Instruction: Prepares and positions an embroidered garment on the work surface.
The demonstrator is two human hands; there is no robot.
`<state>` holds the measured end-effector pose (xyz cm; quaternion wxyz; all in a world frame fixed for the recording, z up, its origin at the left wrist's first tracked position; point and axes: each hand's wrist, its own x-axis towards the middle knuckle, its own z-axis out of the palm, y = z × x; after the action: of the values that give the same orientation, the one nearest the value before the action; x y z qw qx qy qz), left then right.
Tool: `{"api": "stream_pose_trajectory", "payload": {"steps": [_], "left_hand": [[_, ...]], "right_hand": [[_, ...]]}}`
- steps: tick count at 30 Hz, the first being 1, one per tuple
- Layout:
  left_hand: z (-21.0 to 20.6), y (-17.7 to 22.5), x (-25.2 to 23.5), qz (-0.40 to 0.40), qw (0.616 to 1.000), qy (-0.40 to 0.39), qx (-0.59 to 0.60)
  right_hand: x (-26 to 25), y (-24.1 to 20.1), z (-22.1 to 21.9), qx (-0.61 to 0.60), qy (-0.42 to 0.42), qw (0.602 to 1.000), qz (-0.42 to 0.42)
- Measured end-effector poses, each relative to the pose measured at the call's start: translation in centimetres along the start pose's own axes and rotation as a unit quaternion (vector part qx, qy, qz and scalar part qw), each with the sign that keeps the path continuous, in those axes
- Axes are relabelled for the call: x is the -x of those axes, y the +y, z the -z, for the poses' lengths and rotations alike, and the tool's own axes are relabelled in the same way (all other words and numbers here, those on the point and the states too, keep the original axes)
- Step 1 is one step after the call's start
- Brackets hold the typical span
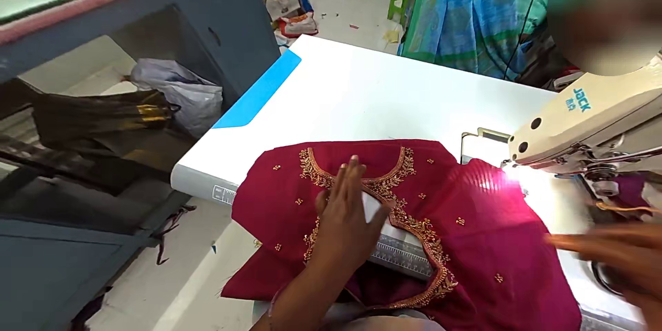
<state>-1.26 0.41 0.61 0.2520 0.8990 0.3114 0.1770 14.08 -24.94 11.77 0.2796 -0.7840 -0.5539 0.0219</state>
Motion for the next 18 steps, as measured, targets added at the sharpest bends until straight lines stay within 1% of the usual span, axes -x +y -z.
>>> {"api": "stream_pose_trajectory", "payload": {"steps": [1,2,3,5,6,9,10,12,13,15,16,18], "left_hand": [[1.3,-0.5,-0.2,-0.006,1.000,0.021,0.014],[2.6,-1.2,-0.5,-0.016,0.999,0.048,0.017],[3.7,-2.1,-0.8,-0.032,0.996,0.079,0.014],[5.0,-3.6,-1.5,-0.077,0.989,0.127,0.004],[5.0,-4.2,-1.8,-0.101,0.987,0.124,0.007],[3.6,-4.9,-2.9,-0.149,0.988,0.029,0.028],[2.9,-4.9,-3.1,-0.162,0.986,0.001,0.026],[1.3,-5.2,-3.3,-0.180,0.983,-0.017,0.006],[0.6,-5.5,-3.2,-0.179,0.984,-0.013,0.001],[-0.2,-6.6,-2.8,-0.165,0.986,0.005,0.033],[-0.1,-7.1,-2.5,-0.153,0.987,0.006,0.056],[0.5,-7.5,-2.0,-0.121,0.988,-0.013,0.093]], "right_hand": [[-1.3,1.0,-1.7,0.040,-0.016,0.998,0.049],[-2.6,1.8,-3.6,0.074,-0.002,0.994,0.086],[-3.9,2.4,-5.2,0.091,0.007,0.990,0.105],[-6.5,2.7,-7.4,0.086,-0.013,0.988,0.126],[-7.8,2.9,-8.4,0.071,-0.032,0.987,0.138],[-11.2,3.5,-12.5,0.002,-0.090,0.983,0.162],[-11.9,3.8,-13.8,-0.023,-0.102,0.981,0.161],[-12.3,4.3,-16.2,-0.061,-0.112,0.981,0.146],[-12.1,4.5,-16.9,-0.063,-0.113,0.982,0.136],[-11.4,4.7,-18.0,-0.040,-0.080,0.987,0.136],[-11.1,4.9,-18.3,-0.025,-0.058,0.988,0.139],[-10.7,4.8,-18.4,-0.012,-0.043,0.989,0.138]]}}
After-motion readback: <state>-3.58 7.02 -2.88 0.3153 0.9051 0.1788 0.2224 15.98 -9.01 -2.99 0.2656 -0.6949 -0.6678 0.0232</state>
